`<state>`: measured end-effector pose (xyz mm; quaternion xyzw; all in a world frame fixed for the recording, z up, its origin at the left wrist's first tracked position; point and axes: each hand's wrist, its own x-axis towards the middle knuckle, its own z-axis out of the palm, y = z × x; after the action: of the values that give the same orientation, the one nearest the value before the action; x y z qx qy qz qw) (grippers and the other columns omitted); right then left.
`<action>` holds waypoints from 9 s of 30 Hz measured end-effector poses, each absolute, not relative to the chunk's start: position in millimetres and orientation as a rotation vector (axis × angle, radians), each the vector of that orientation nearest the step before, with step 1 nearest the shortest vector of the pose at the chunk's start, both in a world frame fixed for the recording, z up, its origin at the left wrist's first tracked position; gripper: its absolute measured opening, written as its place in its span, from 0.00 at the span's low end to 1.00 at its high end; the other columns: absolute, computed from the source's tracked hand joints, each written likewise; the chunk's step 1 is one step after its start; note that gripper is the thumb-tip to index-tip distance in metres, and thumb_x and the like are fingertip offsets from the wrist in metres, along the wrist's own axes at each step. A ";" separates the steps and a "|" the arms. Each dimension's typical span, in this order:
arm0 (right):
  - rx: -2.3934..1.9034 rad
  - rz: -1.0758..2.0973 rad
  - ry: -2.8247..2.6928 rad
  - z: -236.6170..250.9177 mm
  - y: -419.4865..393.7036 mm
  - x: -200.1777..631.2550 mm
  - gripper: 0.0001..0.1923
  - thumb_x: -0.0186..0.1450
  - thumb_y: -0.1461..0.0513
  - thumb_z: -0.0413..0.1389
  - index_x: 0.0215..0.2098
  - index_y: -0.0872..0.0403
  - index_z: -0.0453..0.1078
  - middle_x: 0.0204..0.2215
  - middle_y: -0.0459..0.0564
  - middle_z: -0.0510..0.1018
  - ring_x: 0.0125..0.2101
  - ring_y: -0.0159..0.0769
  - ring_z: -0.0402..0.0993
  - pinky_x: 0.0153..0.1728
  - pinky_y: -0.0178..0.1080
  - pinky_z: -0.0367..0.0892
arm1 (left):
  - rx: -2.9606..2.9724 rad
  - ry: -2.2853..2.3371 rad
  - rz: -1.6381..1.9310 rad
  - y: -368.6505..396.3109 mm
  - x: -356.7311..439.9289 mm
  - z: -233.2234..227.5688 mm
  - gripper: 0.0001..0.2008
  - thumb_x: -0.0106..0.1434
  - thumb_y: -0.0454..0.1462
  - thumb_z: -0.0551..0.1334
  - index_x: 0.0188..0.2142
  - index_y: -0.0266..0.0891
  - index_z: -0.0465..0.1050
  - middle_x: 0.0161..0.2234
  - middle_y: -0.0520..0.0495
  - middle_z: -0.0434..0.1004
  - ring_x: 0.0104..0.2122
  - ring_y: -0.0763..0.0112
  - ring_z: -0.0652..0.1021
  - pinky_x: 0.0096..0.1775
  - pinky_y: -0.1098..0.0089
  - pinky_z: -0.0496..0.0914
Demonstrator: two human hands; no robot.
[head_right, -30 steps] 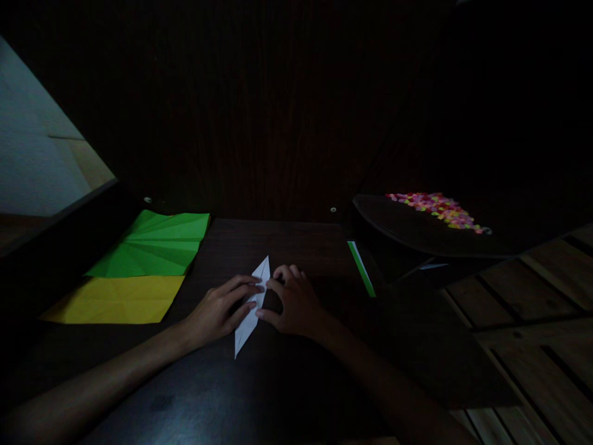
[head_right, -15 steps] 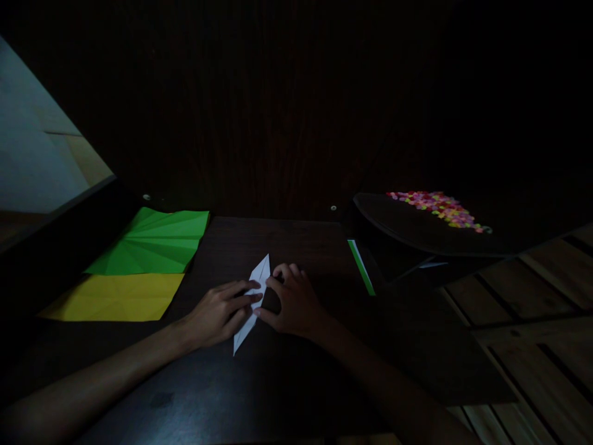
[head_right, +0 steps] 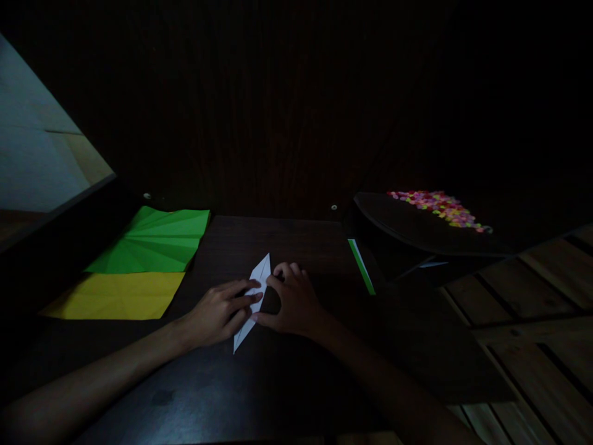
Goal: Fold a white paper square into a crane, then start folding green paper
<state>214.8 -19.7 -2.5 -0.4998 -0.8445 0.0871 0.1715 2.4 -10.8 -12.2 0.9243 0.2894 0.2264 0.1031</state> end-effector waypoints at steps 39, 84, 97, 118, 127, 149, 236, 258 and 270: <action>-1.423 0.225 -2.401 -7.2 -22.1 216.2 0.33 0.52 0.38 0.61 0.45 0.51 0.71 0.47 0.55 0.68 0.45 0.50 0.62 0.44 0.51 0.59 | 2.766 0.666 0.311 -4.3 -15.7 2.7 0.30 0.61 0.43 0.62 0.61 0.37 0.62 0.62 0.37 0.62 0.57 0.49 0.69 0.58 0.48 0.64; -1.379 0.244 -2.286 -13.0 -13.9 219.6 0.23 0.54 0.47 0.66 0.41 0.51 0.73 0.44 0.53 0.70 0.43 0.46 0.64 0.43 0.49 0.60 | 2.771 0.394 0.636 -8.0 -21.8 2.8 0.20 0.63 0.40 0.62 0.53 0.34 0.73 0.46 0.39 0.81 0.51 0.58 0.78 0.55 0.57 0.72; -1.457 0.294 -2.180 -12.7 -13.4 212.6 0.14 0.57 0.52 0.66 0.36 0.50 0.73 0.41 0.51 0.72 0.44 0.46 0.65 0.44 0.50 0.60 | 2.471 1.218 0.838 -2.4 -7.7 -4.1 0.14 0.63 0.38 0.62 0.47 0.37 0.75 0.40 0.43 0.75 0.41 0.59 0.74 0.44 0.57 0.72; -1.375 0.715 -1.508 -18.6 -8.0 203.9 0.34 0.53 0.56 0.66 0.54 0.53 0.60 0.38 0.52 0.77 0.38 0.42 0.74 0.40 0.45 0.69 | 1.289 0.864 0.916 0.5 5.6 -10.9 0.24 0.57 0.42 0.68 0.49 0.37 0.66 0.29 0.54 0.71 0.28 0.74 0.75 0.31 0.73 0.69; -1.203 1.113 -1.456 -15.8 -14.7 196.2 0.07 0.58 0.58 0.60 0.29 0.53 0.69 0.22 0.43 0.74 0.24 0.32 0.72 0.26 0.33 0.66 | 1.245 0.839 0.924 -5.8 10.6 -11.4 0.19 0.56 0.45 0.70 0.41 0.36 0.69 0.25 0.56 0.71 0.23 0.77 0.73 0.28 0.76 0.66; -1.066 1.034 -1.463 -5.8 -30.3 193.5 0.08 0.60 0.56 0.60 0.31 0.53 0.75 0.21 0.44 0.76 0.21 0.31 0.71 0.23 0.33 0.66 | 1.213 0.774 1.064 -11.7 13.1 -5.0 0.19 0.55 0.40 0.71 0.32 0.40 0.58 0.28 0.56 0.69 0.22 0.80 0.71 0.25 0.79 0.62; -1.104 1.339 -1.368 -1.5 -22.7 199.4 0.12 0.60 0.53 0.58 0.27 0.54 0.68 0.19 0.41 0.72 0.19 0.29 0.70 0.22 0.33 0.67 | 1.283 0.888 1.009 -3.7 9.0 1.8 0.17 0.54 0.46 0.71 0.31 0.34 0.73 0.25 0.51 0.76 0.25 0.74 0.75 0.29 0.74 0.69; -1.218 1.479 -1.131 5.6 -33.4 190.3 0.17 0.47 0.51 0.67 0.22 0.56 0.71 0.18 0.44 0.73 0.19 0.30 0.66 0.20 0.33 0.61 | 1.314 0.664 0.757 -21.1 13.7 10.4 0.14 0.58 0.41 0.69 0.26 0.34 0.69 0.20 0.51 0.74 0.20 0.77 0.73 0.25 0.76 0.66; -1.127 1.460 -1.069 2.2 -34.2 189.1 0.17 0.51 0.51 0.67 0.29 0.55 0.74 0.23 0.45 0.77 0.23 0.33 0.71 0.24 0.34 0.67 | 1.281 0.762 0.839 -16.7 14.0 7.5 0.16 0.54 0.44 0.72 0.26 0.34 0.71 0.21 0.52 0.74 0.21 0.77 0.73 0.25 0.76 0.67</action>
<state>189.1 -34.2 2.2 -0.4627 -0.4390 0.5994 0.4836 14.0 -16.7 7.5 0.5654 0.3363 0.3702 0.6559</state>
